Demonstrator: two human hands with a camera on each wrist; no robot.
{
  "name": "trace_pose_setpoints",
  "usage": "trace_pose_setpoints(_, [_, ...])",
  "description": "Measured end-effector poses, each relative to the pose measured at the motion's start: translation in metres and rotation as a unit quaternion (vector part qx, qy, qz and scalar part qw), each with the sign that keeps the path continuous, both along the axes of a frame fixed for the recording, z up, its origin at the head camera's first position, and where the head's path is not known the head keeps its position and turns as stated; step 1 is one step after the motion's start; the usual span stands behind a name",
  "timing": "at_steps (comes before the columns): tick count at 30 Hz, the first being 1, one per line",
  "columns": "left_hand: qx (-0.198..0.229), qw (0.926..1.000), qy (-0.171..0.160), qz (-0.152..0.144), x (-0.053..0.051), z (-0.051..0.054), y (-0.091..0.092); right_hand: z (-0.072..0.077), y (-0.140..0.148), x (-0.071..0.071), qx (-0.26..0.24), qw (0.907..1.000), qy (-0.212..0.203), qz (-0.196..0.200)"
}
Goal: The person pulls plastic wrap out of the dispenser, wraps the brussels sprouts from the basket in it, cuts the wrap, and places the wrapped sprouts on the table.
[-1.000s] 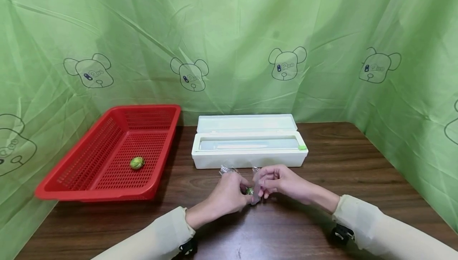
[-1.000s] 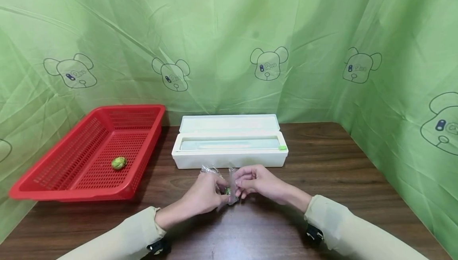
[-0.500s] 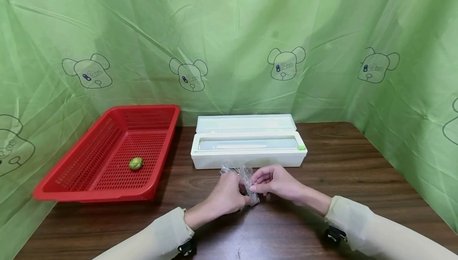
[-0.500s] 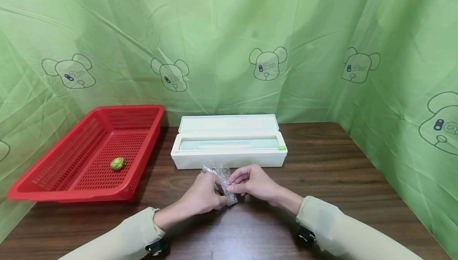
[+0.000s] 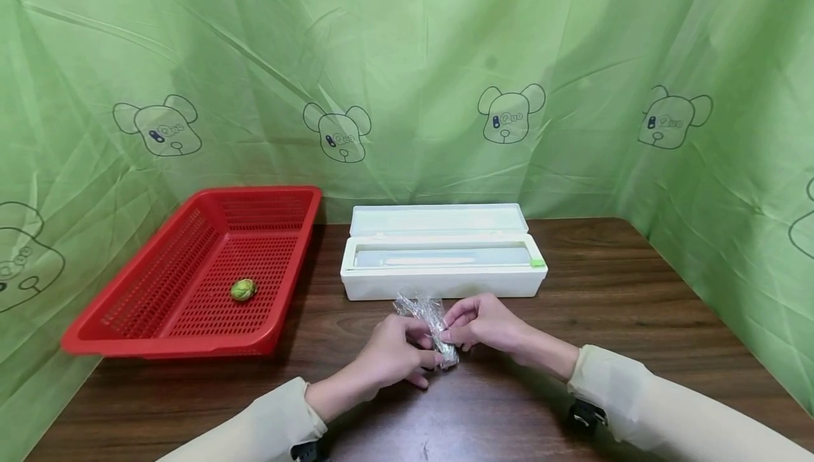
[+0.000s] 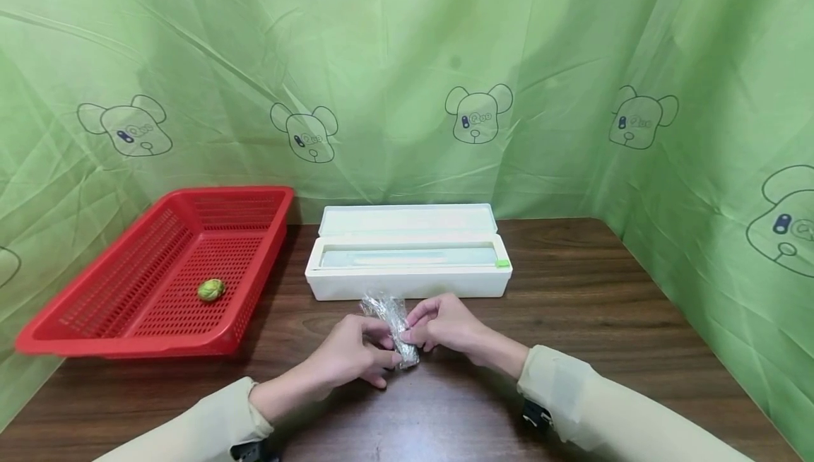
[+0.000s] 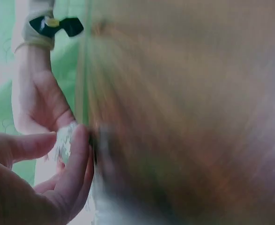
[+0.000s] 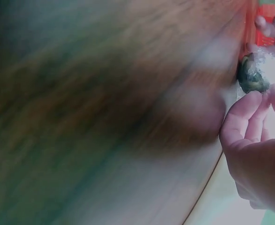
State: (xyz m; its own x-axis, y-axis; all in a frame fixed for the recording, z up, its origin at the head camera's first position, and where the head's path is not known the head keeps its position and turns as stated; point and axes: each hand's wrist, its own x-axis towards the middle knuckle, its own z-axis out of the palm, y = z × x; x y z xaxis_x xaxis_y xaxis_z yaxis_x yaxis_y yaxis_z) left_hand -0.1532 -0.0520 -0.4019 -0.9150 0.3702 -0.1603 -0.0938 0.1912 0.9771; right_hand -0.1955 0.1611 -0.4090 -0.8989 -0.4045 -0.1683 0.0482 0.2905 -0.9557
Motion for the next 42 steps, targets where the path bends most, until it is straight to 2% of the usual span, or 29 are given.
trace_pose_setpoints(4, [0.059, 0.9962, -0.061, 0.021, 0.010, 0.000, -0.002, 0.001, -0.002, 0.001, 0.002, 0.9998, -0.020, -0.004])
trace_pose_setpoints(10, [0.097, 0.9903, -0.093, 0.036, 0.015, -0.003, 0.001, 0.002, -0.005, 0.001, -0.016, 0.9985, -0.052, -0.003])
trace_pose_setpoints(13, [0.092, 0.9901, -0.095, 0.046, 0.014, -0.005, 0.003, 0.003, -0.005, 0.001, -0.026, 0.9975, -0.065, 0.000])
trace_pose_setpoints(18, [0.072, 0.9919, -0.081, 0.066, 0.011, -0.007, 0.008, 0.003, -0.005, -0.002, -0.033, 0.9967, -0.075, -0.004])
trace_pose_setpoints(25, [0.055, 0.9920, -0.075, 0.085, 0.011, -0.008, 0.012, 0.004, -0.012, -0.005, -0.001, 0.9986, -0.045, -0.029])
trace_pose_setpoints(31, [0.067, 0.9895, -0.079, 0.100, 0.012, -0.010, 0.013, 0.004, -0.018, -0.005, 0.015, 0.9974, -0.020, -0.067])
trace_pose_setpoints(35, [0.077, 0.9876, -0.084, 0.109, 0.012, -0.011, 0.012, 0.001, -0.020, -0.007, -0.006, 0.9949, -0.046, -0.090])
trace_pose_setpoints(39, [0.077, 0.9867, -0.087, 0.114, 0.011, -0.012, 0.011, 0.001, -0.021, -0.009, -0.007, 0.9926, -0.090, -0.082])
trace_pose_setpoints(42, [0.078, 0.9860, -0.090, 0.116, 0.011, -0.011, 0.011, 0.002, -0.022, -0.010, 0.006, 0.9921, -0.105, -0.069])
